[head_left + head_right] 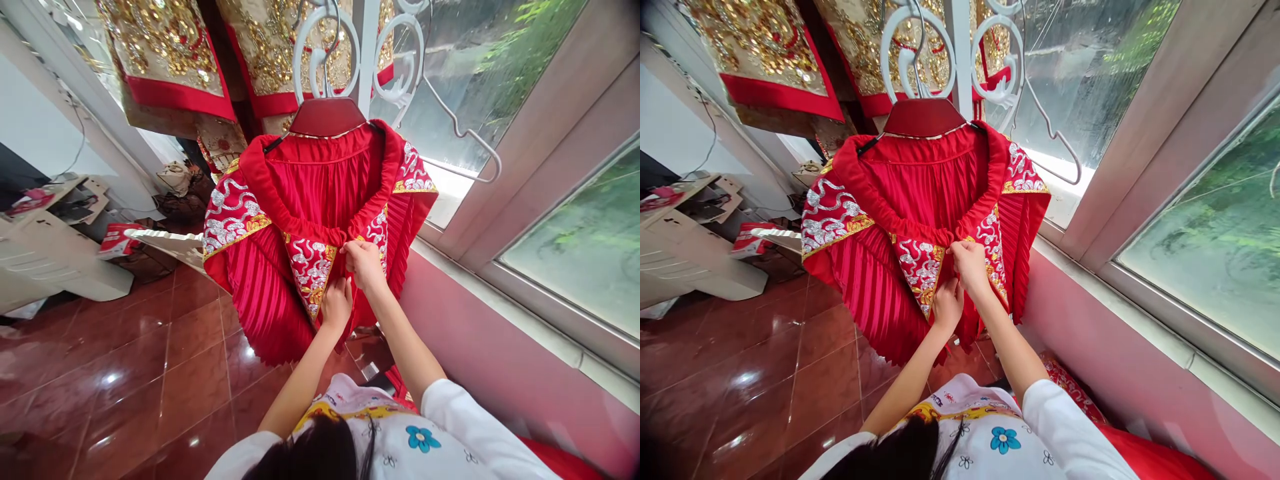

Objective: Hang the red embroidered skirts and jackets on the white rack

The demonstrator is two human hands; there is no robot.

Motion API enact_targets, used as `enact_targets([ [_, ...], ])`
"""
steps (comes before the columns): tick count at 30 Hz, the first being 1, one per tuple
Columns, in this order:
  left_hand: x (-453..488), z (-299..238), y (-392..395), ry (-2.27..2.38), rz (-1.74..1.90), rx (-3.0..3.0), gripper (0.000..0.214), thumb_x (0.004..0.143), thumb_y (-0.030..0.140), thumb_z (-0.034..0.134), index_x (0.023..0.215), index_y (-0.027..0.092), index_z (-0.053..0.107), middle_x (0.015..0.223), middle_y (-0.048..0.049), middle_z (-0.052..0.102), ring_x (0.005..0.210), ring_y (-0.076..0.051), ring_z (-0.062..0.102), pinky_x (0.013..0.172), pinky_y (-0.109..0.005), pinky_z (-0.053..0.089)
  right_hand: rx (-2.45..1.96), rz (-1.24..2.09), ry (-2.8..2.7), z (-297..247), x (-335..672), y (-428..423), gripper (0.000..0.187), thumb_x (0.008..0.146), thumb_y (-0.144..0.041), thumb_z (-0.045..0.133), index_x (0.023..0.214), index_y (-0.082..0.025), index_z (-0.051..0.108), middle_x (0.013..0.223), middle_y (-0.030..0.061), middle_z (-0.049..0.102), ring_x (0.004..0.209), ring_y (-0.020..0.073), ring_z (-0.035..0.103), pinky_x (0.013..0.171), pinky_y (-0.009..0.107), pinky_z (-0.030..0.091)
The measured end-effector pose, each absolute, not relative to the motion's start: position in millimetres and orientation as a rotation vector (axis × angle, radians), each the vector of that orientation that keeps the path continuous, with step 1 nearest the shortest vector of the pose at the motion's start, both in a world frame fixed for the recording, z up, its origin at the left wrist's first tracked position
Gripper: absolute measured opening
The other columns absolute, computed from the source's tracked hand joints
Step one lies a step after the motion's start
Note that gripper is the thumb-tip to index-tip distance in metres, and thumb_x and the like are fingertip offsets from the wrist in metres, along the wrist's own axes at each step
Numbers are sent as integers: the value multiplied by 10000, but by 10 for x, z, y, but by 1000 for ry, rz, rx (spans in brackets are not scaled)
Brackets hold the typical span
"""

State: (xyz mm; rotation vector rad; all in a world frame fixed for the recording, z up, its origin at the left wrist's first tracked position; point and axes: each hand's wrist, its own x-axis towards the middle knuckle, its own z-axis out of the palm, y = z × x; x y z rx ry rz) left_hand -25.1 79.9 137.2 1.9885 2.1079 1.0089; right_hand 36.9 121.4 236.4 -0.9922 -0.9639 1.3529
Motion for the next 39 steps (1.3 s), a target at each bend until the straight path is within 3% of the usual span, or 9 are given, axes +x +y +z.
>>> enact_targets([
  [6,-332,1529,814,1919,1020,1898,195,900,231,405,843,161,578,767,-95,629,740,-219,619,688,-326,471,-1110,935,-1403,2253,463,1196,260,701,-332,486,505,-160,485,465,-41,386,478,74,323,472,215,247],
  [10,-283,1692,704,1847,1229,1826,107,865,232,488,937,176,545,900,-80,631,845,-209,617,751,-321,486,-1270,582,-1384,2108,554,1179,293,788,-368,485,598,-155,553,520,-21,481,503,98,400,518,231,295],
  [14,-263,1862,801,1840,1419,1864,275,870,174,441,1139,153,495,1043,-111,610,923,-199,612,845,-334,481,-1286,473,-1381,1985,540,1287,234,795,-343,508,823,-148,634,656,15,594,559,124,477,565,238,348],
  [18,-354,1977,1062,1983,1204,1860,377,861,161,444,1226,70,482,933,-139,653,905,-240,628,835,-362,482,-1296,473,-1434,1919,442,1510,300,802,-360,523,938,-126,654,721,54,637,600,149,518,607,258,372],
  [23,-461,2024,1285,2054,1031,1828,322,889,189,404,1167,93,537,897,-160,678,839,-247,652,727,-323,480,-1275,507,-1460,1923,291,1773,243,791,-336,512,810,-140,655,711,57,644,595,145,509,594,248,352],
  [26,-506,1988,1336,1995,1112,1782,230,898,234,416,1038,147,577,852,-120,683,791,-214,649,685,-282,462,-1215,563,-1469,1902,266,1777,219,778,-298,486,657,-150,594,602,20,584,532,121,454,541,234,310],
  [30,-536,1872,1284,1779,1180,1799,141,874,238,453,812,176,565,704,-35,646,636,-148,603,604,-229,421,-1232,560,-1449,1781,377,1588,264,799,-328,461,632,-157,573,553,-3,532,519,116,424,533,237,287],
  [35,-490,1678,1006,1401,1161,1605,265,851,339,470,646,172,476,570,19,549,457,-94,515,487,-208,367,-1226,679,-1421,1631,597,1334,300,796,-399,497,718,-145,638,639,29,612,582,141,500,575,253,349],
  [39,-415,1594,740,1078,1055,1171,418,758,555,540,634,159,491,557,11,559,400,-69,453,440,-215,370,-1070,1157,-1310,1709,664,1140,344,717,-494,621,735,-152,650,655,38,639,571,147,542,510,244,373],
])
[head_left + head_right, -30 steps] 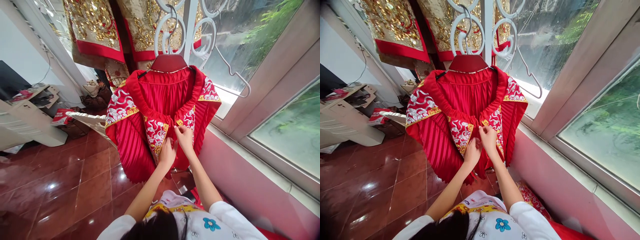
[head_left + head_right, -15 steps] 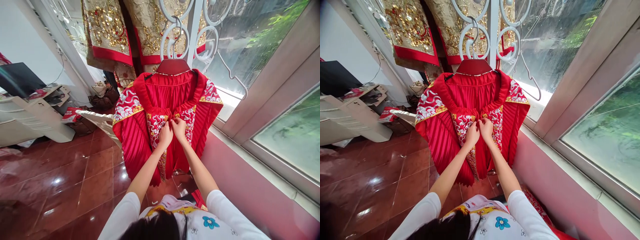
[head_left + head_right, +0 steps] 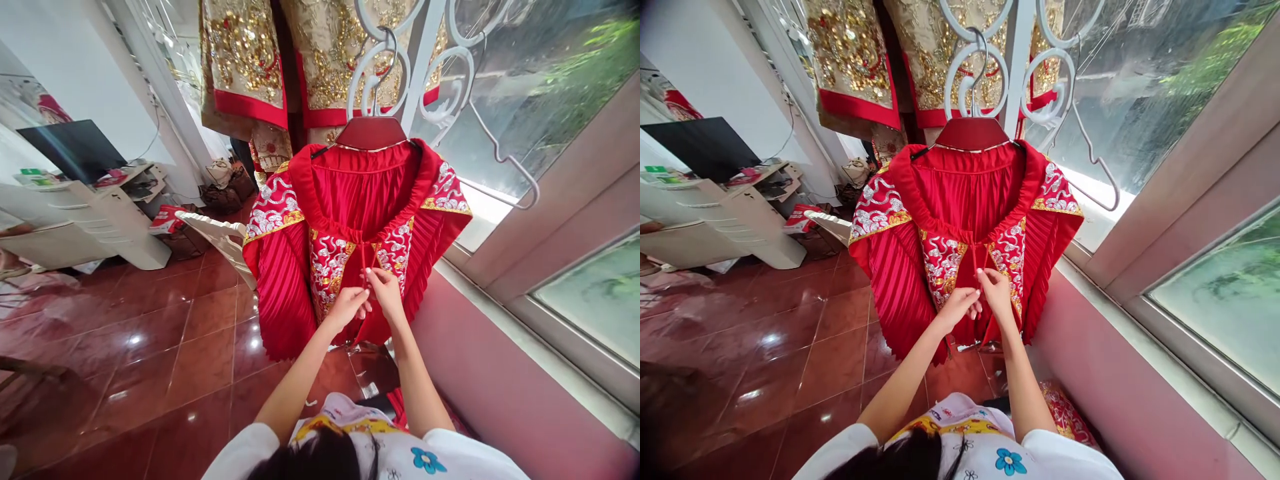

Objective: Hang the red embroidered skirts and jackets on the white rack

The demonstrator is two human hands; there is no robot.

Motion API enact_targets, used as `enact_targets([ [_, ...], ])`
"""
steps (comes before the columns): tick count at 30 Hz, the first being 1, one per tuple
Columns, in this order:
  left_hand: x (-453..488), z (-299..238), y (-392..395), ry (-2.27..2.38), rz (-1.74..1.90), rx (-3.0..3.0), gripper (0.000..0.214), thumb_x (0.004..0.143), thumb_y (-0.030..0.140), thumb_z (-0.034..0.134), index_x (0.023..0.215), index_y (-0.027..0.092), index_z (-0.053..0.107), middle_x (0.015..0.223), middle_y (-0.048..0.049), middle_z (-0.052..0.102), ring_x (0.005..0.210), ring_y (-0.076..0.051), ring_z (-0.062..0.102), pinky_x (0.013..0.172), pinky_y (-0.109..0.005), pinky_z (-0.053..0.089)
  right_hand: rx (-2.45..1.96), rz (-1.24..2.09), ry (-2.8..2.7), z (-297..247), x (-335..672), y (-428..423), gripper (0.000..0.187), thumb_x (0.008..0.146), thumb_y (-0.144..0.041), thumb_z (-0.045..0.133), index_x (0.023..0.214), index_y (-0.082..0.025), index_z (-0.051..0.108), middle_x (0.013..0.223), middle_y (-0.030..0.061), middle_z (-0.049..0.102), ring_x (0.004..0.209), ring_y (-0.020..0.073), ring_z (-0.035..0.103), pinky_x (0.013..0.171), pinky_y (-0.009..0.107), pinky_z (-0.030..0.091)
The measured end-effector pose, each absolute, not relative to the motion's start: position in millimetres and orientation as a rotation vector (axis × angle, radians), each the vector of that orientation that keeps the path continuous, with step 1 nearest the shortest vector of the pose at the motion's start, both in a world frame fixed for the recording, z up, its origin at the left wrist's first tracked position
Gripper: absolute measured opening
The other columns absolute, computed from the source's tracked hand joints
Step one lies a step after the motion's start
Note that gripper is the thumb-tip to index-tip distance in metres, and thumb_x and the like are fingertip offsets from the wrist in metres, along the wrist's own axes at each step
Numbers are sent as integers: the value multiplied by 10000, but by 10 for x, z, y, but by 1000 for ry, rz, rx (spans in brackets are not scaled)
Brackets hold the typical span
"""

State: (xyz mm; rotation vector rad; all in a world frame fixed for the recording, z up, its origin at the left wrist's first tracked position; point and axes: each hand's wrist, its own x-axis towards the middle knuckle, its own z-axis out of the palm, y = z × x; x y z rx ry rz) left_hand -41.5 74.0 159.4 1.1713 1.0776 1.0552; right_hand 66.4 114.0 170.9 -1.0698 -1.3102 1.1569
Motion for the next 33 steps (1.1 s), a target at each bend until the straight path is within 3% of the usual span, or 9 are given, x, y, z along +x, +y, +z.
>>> enact_targets([
  [3,-386,1606,622,995,1058,1026,455,681,586,619,623,148,511,501,32,524,382,-48,406,422,-198,333,-927,1465,-1155,1826,649,970,335,642,-483,714,668,-164,613,625,17,630,467,111,499,401,218,323],
  [8,-426,1698,593,1063,1124,973,400,672,504,664,611,122,560,513,26,533,364,-29,389,397,-185,290,-821,1437,-903,1931,645,784,312,659,-454,726,724,-156,664,607,8,628,484,96,508,444,218,383],
  [11,-474,1761,602,1184,1270,873,346,696,405,667,892,120,646,588,28,579,371,-28,399,388,-173,312,-805,1352,-836,1920,679,734,302,681,-445,717,747,-151,686,588,5,623,547,98,531,549,225,424],
  [13,-491,1810,602,1171,1334,823,487,704,365,674,1144,175,592,773,-3,651,462,-44,495,434,-171,389,-812,1344,-829,1890,702,712,294,674,-436,725,736,-152,683,584,2,622,542,94,522,546,222,411],
  [15,-482,1870,605,1088,1379,832,560,720,366,674,1248,238,536,1002,-40,657,643,-77,593,540,-190,474,-830,1359,-821,1858,716,694,294,649,-421,747,744,-152,676,584,-2,621,502,80,488,491,208,370],
  [17,-448,1940,620,1021,1461,917,486,748,389,653,1209,254,577,1118,-57,624,795,-113,618,622,-214,510,-850,1373,-799,1838,723,676,314,624,-412,764,765,-149,665,578,-9,616,441,58,416,423,192,289],
  [20,-373,2047,679,1062,1616,1223,284,778,387,621,989,210,692,1066,-69,605,875,-150,603,649,-234,518,-861,1390,-792,1846,727,642,336,610,-411,769,767,-144,637,570,-10,612,400,40,338,387,186,196],
  [26,-259,2108,814,1475,1664,1671,69,742,208,628,797,187,663,875,-37,546,755,-127,564,628,-239,498,-876,1282,-900,1856,731,569,265,674,-384,725,728,-145,624,549,-19,590,438,58,393,439,204,290],
  [33,-212,1995,837,1295,1632,1155,332,688,111,592,950,208,413,824,-4,604,698,-115,616,673,-262,506,-895,1118,-1060,1810,752,544,199,725,-349,687,750,-155,653,621,0,622,570,113,529,571,245,414],
])
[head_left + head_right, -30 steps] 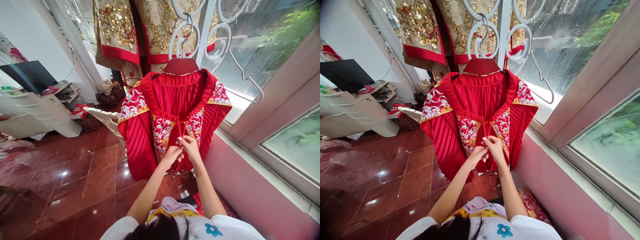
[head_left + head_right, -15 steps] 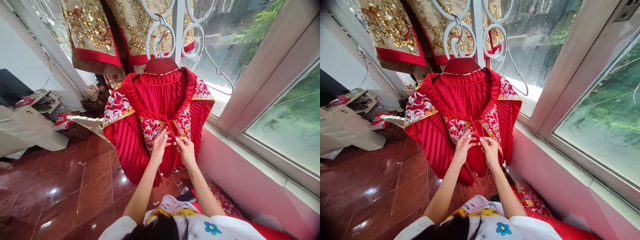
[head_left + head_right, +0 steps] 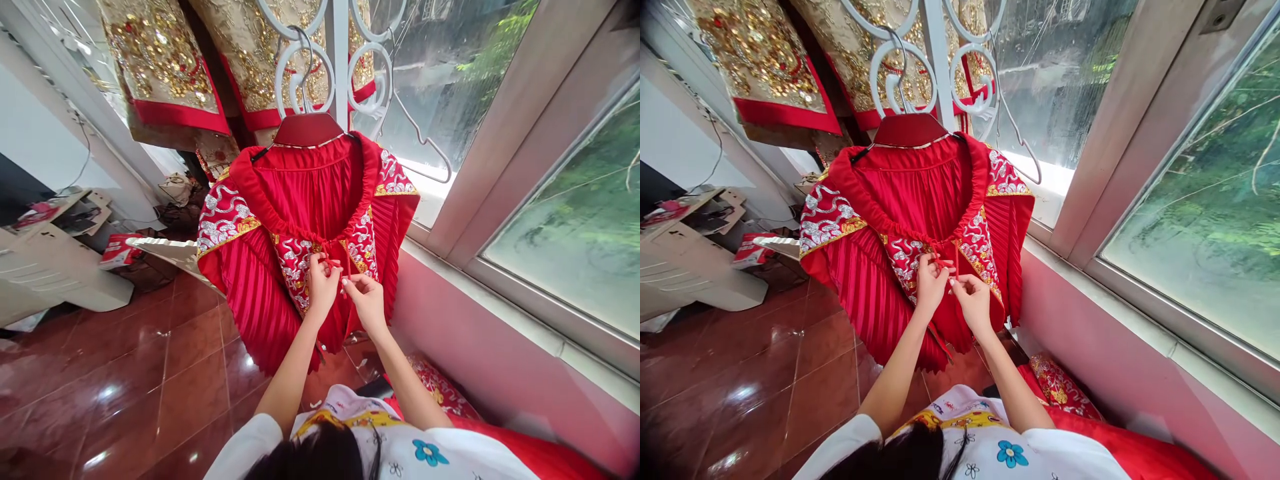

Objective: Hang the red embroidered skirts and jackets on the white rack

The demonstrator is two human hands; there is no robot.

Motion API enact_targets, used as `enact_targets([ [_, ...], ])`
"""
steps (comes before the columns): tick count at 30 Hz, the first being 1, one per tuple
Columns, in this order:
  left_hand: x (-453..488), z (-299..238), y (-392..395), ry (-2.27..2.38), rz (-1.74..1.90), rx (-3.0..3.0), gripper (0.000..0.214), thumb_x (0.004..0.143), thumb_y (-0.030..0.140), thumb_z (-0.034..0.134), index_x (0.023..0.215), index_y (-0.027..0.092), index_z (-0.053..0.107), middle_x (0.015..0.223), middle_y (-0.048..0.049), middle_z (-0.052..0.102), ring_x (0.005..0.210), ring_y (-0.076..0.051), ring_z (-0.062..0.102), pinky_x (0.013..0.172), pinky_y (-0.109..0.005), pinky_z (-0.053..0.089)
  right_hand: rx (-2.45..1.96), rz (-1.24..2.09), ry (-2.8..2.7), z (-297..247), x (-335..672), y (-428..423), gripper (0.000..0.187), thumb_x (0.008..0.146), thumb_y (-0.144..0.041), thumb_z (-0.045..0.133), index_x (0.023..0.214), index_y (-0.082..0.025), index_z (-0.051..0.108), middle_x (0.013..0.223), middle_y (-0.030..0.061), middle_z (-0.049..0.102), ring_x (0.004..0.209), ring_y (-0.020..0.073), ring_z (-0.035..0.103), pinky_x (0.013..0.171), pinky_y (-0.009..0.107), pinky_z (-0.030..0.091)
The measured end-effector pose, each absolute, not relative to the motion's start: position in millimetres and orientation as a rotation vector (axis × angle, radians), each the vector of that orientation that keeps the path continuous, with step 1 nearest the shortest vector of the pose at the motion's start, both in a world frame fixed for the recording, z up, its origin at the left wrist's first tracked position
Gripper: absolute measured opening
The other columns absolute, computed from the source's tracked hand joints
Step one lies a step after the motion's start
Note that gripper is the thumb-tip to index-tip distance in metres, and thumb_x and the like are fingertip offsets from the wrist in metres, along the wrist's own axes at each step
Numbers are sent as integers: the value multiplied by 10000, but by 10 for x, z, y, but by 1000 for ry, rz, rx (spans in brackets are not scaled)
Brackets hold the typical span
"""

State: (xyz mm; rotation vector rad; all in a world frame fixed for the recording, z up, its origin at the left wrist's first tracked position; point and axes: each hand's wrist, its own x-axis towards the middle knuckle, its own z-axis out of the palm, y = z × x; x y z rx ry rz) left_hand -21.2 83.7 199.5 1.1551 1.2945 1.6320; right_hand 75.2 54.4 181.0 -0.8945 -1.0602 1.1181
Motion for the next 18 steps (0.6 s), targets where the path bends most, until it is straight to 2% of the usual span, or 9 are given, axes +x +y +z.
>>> enact_targets([
  [3,-282,2010,789,1171,1559,975,346,686,217,655,957,195,440,711,21,599,589,-105,593,582,-235,493,-913,1122,-1031,1809,765,552,200,717,-351,692,758,-159,658,622,1,627,577,117,543,578,246,422],
  [7,-417,2031,703,1104,1387,906,408,623,316,737,966,159,581,662,37,568,550,-70,541,512,-178,447,-925,1157,-1020,1814,752,559,239,697,-380,703,764,-155,658,611,2,618,555,115,531,546,242,421],
  [10,-481,2016,668,1064,1338,915,350,620,355,743,879,141,643,634,31,567,556,-63,525,520,-172,442,-918,1201,-1025,1825,717,550,253,703,-395,697,772,-155,657,590,-2,601,535,108,511,507,231,402],
  [13,-534,1984,649,1105,1381,901,323,585,367,773,762,135,636,625,29,580,557,-63,523,537,-182,449,-895,1242,-1010,1839,699,548,244,707,-391,698,774,-159,656,573,-11,585,523,100,500,485,221,381],
  [18,-681,1941,585,1100,1419,788,328,532,313,812,758,145,643,676,23,614,616,-66,552,603,-192,450,-896,1262,-986,1841,727,580,263,683,-401,717,755,-158,645,569,-7,589,495,98,488,448,219,347],
])
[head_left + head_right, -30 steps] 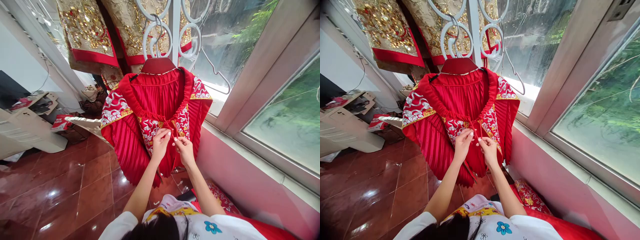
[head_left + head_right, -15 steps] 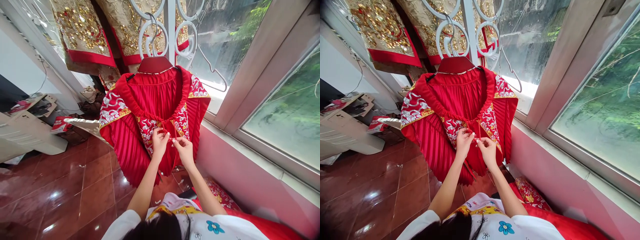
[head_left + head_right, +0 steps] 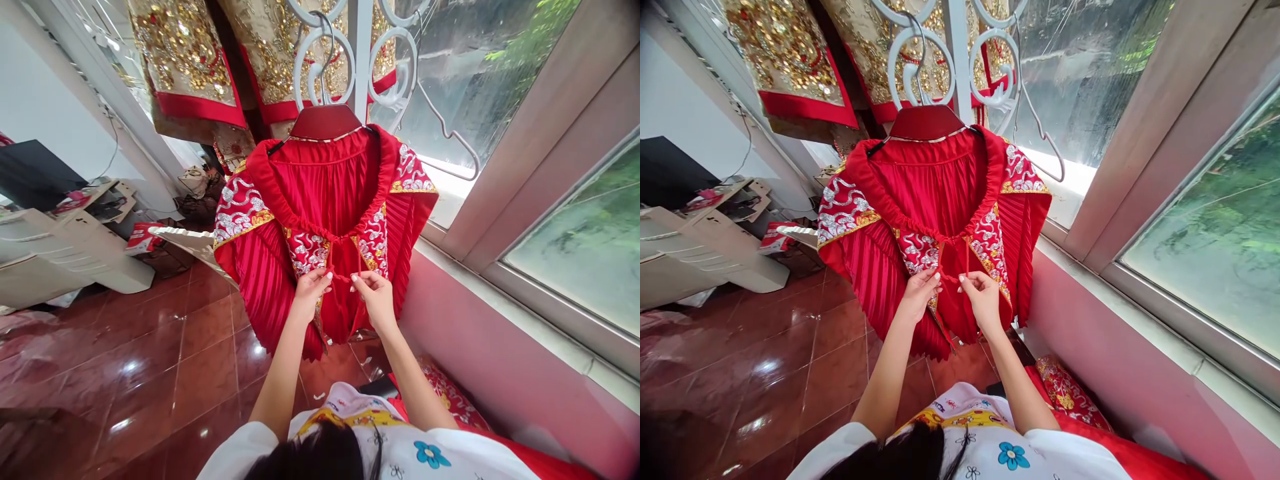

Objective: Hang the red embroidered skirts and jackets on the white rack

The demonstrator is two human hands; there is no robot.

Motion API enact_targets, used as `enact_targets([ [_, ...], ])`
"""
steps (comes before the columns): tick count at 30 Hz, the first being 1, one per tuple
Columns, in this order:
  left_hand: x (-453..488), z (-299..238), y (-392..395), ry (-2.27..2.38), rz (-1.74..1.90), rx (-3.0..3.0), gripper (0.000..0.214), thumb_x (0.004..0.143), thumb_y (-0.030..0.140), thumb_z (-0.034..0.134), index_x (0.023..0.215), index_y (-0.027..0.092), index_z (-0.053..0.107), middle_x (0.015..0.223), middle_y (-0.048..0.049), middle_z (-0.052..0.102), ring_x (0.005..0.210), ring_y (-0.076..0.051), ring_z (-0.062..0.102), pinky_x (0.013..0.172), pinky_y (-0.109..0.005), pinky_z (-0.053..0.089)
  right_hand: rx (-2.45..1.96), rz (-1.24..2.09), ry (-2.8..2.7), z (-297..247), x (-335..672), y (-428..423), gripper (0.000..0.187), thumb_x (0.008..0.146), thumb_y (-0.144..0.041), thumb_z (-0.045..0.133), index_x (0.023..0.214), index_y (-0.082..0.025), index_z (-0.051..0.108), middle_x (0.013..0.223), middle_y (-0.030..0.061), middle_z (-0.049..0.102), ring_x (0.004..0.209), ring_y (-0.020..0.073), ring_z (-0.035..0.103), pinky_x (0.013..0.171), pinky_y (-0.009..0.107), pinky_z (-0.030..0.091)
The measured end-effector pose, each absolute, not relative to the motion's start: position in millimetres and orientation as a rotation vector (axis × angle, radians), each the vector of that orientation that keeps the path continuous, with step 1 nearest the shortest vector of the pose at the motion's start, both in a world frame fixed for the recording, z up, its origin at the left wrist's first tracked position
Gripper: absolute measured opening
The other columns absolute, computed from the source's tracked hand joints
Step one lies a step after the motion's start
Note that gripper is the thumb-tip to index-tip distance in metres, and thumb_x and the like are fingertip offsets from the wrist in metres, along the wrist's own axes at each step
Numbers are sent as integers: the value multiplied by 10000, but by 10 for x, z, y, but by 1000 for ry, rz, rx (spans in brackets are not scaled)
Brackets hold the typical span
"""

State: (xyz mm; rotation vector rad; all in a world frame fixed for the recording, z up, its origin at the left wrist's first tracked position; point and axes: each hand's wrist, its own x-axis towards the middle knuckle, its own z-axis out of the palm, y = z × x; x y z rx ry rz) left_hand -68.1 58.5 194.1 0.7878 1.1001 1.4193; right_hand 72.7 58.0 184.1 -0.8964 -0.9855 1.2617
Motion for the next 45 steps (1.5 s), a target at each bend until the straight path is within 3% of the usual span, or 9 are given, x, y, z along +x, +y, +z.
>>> enact_targets([
  [5,-761,1989,467,773,1500,664,247,553,266,774,751,183,652,833,-18,659,837,-140,599,787,-287,470,-841,1331,-1058,1854,693,569,242,699,-392,713,755,-165,653,547,-16,579,476,89,478,453,214,342],
  [13,-698,1985,302,505,1607,591,363,702,639,580,736,283,646,1014,-7,642,1058,-194,540,873,-394,441,-706,1443,-1044,1972,590,546,267,680,-404,730,651,-164,616,497,-27,552,405,51,339,421,209,243],
  [18,-650,1931,251,561,1587,640,453,645,734,567,785,311,651,1082,-8,621,1089,-199,512,873,-373,424,-703,1441,-1002,2008,662,578,279,660,-407,745,664,-156,623,511,-15,573,401,42,276,415,214,175],
  [25,-503,1898,74,490,1477,694,511,484,623,759,889,338,631,1192,-7,554,1075,-214,503,802,-341,431,-715,1479,-913,2138,761,584,307,611,-427,759,668,-160,618,479,-24,550,387,37,234,405,219,132],
  [32,-702,1947,141,1012,1133,1194,135,582,205,752,597,162,624,980,-56,563,975,-193,513,863,-307,389,-790,1338,-892,2136,977,665,281,599,-388,769,636,-162,606,470,-17,561,393,44,241,414,225,140],
  [36,-733,2087,117,1004,1391,1172,148,668,280,678,594,157,643,919,-63,565,919,-190,522,794,-289,415,-809,1316,-908,2103,1010,668,287,627,-408,748,619,-167,592,499,-13,579,400,47,233,423,229,134],
  [40,-631,2096,50,613,1593,728,297,710,441,676,600,173,609,700,7,503,480,-39,393,461,-193,358,-786,1318,-1042,2143,1001,647,289,648,-417,733,608,-163,601,508,-1,594,406,51,233,430,233,137],
  [42,-575,2052,34,470,1521,643,333,719,529,652,730,196,644,604,54,424,359,1,210,346,-173,226,-784,1311,-1063,2169,1015,656,290,658,-423,727,615,-163,607,503,-6,585,407,52,233,432,233,138],
  [45,-540,1978,6,452,1344,793,409,696,512,688,973,215,649,525,81,366,311,-11,215,306,-180,186,-808,1313,-1055,2208,1091,707,302,643,-422,739,595,-168,585,485,-16,565,402,50,232,427,231,139],
])
